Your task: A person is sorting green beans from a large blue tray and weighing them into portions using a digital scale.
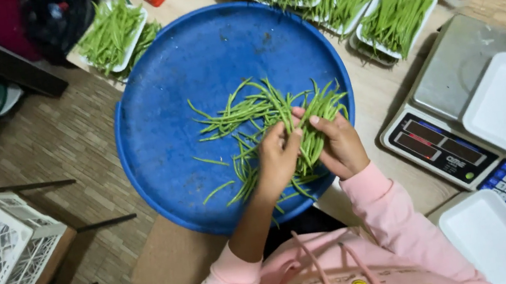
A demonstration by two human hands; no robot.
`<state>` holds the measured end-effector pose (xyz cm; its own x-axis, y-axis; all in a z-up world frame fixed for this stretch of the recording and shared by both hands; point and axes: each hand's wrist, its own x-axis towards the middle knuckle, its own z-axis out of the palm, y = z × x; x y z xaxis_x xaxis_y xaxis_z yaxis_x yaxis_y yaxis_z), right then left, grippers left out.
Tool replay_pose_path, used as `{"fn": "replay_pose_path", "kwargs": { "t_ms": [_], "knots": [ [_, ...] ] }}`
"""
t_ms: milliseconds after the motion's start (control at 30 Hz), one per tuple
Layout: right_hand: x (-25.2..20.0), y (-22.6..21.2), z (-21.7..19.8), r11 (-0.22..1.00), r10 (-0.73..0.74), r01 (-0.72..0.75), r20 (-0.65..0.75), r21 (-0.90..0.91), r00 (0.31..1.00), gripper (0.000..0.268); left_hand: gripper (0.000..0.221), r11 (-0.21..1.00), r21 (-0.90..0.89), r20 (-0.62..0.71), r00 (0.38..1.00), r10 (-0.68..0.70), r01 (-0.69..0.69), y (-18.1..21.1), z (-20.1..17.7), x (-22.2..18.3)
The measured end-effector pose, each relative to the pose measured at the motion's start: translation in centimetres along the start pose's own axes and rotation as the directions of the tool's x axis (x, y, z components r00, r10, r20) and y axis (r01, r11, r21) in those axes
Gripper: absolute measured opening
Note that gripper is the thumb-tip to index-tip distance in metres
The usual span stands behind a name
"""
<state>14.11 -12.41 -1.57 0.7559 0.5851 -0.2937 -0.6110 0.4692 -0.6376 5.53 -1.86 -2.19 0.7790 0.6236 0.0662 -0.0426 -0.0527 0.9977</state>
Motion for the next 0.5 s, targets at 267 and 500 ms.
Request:
{"fn": "replay_pose_path", "kwargs": {
  "t_ms": [267, 500],
  "knots": [
    [-0.4, 0.7, -1.1, 0.998, -0.041, 0.04, -0.017, -0.046, 0.999, 0.031, 0.018, 0.997, 0.065, 0.116, 0.992, -0.057, 0.049, -0.4, -0.2, -1.2],
    [-2.7, -1.0, 1.7, 0.998, -0.055, 0.055, 0.017, 0.009, 0.998, 0.033, 0.023, 0.971, -0.154, 0.142, 0.976, -0.164, 0.185, -1.2, 0.1, -1.0]
  ]
}}
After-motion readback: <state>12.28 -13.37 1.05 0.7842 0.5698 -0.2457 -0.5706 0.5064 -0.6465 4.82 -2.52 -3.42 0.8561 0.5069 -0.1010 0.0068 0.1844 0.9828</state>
